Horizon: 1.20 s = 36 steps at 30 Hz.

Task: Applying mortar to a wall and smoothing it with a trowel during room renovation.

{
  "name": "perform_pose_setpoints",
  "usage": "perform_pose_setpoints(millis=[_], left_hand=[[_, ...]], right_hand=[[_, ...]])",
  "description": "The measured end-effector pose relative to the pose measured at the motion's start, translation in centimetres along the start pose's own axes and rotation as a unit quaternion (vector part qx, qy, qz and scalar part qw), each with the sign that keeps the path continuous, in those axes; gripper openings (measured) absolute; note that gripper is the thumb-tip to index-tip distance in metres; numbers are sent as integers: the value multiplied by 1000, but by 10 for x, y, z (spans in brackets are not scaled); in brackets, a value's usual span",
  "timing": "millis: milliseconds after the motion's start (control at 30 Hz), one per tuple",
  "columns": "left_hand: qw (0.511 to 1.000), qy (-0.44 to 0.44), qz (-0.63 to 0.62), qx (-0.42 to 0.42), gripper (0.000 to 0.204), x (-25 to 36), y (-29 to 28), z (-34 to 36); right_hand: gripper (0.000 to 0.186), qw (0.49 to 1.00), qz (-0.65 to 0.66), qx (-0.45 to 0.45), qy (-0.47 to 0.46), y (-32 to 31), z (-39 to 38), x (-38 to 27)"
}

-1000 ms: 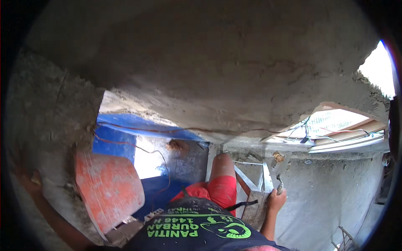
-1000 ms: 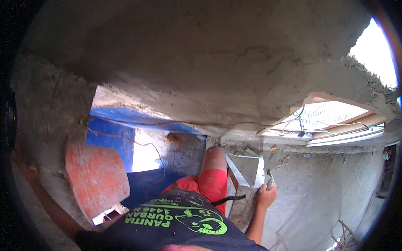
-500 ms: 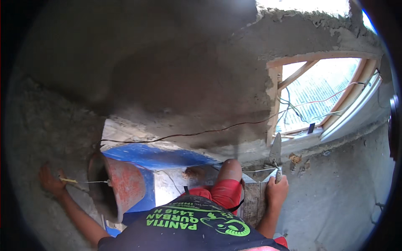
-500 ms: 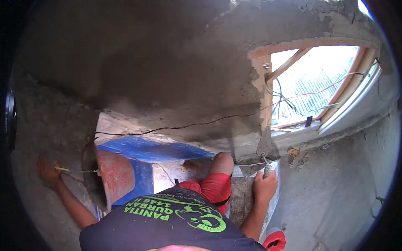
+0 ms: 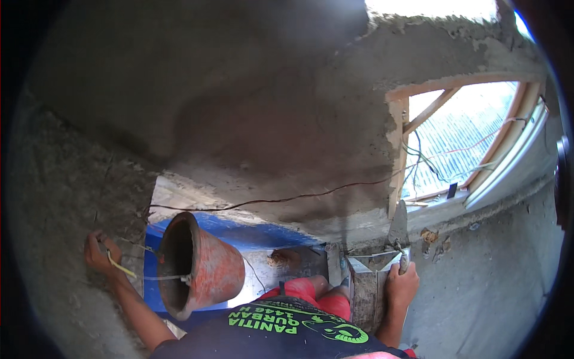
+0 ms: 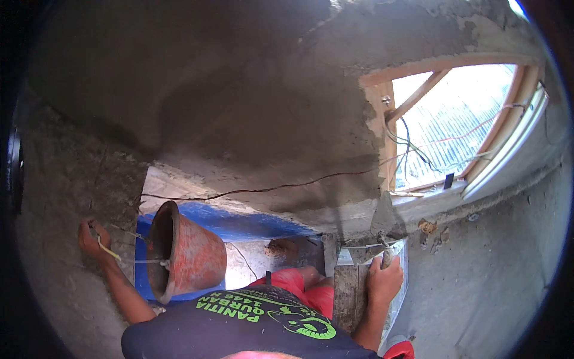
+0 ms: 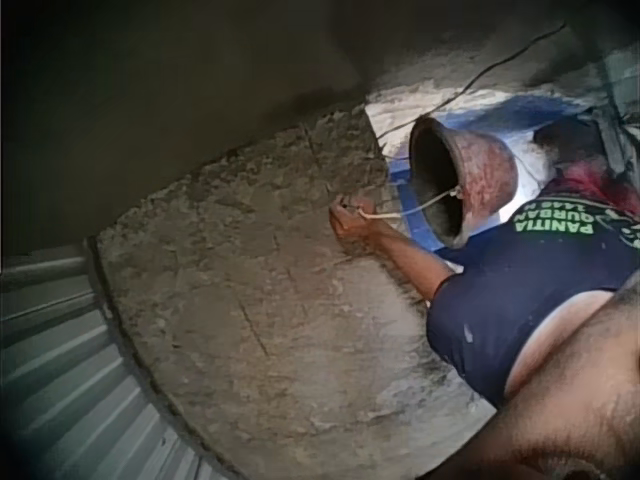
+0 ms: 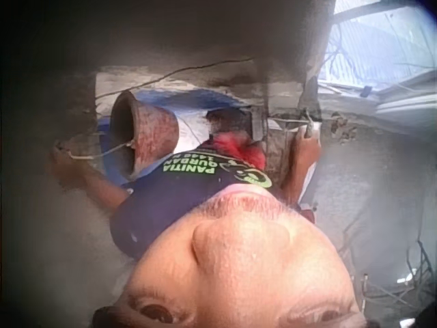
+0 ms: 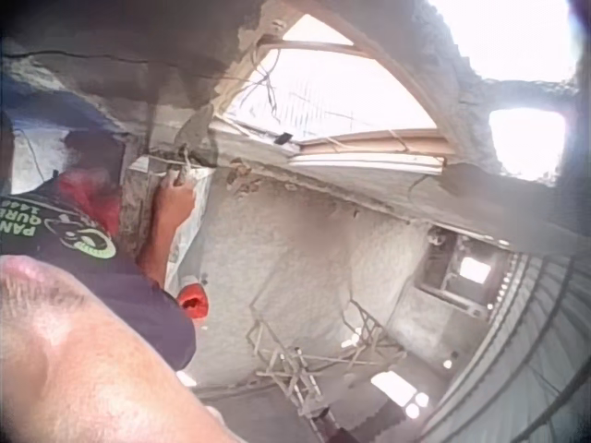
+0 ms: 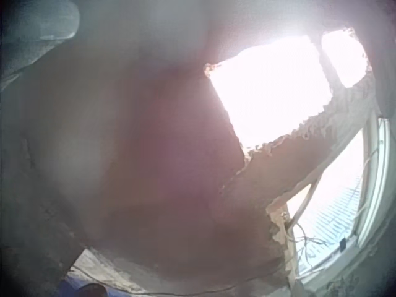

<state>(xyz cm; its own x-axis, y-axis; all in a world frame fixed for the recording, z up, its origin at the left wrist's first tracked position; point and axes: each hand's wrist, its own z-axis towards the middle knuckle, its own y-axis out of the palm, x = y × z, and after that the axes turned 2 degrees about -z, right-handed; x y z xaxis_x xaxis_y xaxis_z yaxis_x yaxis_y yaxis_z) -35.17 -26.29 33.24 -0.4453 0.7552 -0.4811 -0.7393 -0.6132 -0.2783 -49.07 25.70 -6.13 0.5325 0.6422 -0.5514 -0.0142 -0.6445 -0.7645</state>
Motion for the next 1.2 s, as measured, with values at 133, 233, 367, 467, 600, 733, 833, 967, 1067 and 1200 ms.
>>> perform_pose_setpoints(millis=[133,233,367,467,600,733,833,967,1067,1200], left_hand=[[998,-5,-59,3,19,15,20,-27],[993,-19,-111,22,21,41,40,-51],[986,45,-159,19,25,70,72,-71],[973,54,-223,34,24,96,91,-81],[964,17,-262,44,21,113,123,-111],[953,26,-293,76,17,133,143,-144],[932,40,-351,74,9,162,167,-164],[919,64,-380,79,8,179,195,-178],[908,71,-404,81,8,192,204,-197],[894,85,-430,91,7,198,206,-218]], right_hand=[[42,1000,30,-7,-1,-7,-4,-3],[44,999,28,26,-24,2,-4,5],[51,999,7,41,-18,-8,-14,5],[57,999,27,17,14,-16,-27,-6],[57,998,54,31,-16,-10,-20,-4],[52,994,109,10,-7,-13,-20,6],[44,989,146,15,6,-9,-10,16],[39,966,253,-60,-6,-8,-11,10],[40,969,242,-35,-27,-5,-17,20],[42,977,196,47,-69,-2,-28,12]])
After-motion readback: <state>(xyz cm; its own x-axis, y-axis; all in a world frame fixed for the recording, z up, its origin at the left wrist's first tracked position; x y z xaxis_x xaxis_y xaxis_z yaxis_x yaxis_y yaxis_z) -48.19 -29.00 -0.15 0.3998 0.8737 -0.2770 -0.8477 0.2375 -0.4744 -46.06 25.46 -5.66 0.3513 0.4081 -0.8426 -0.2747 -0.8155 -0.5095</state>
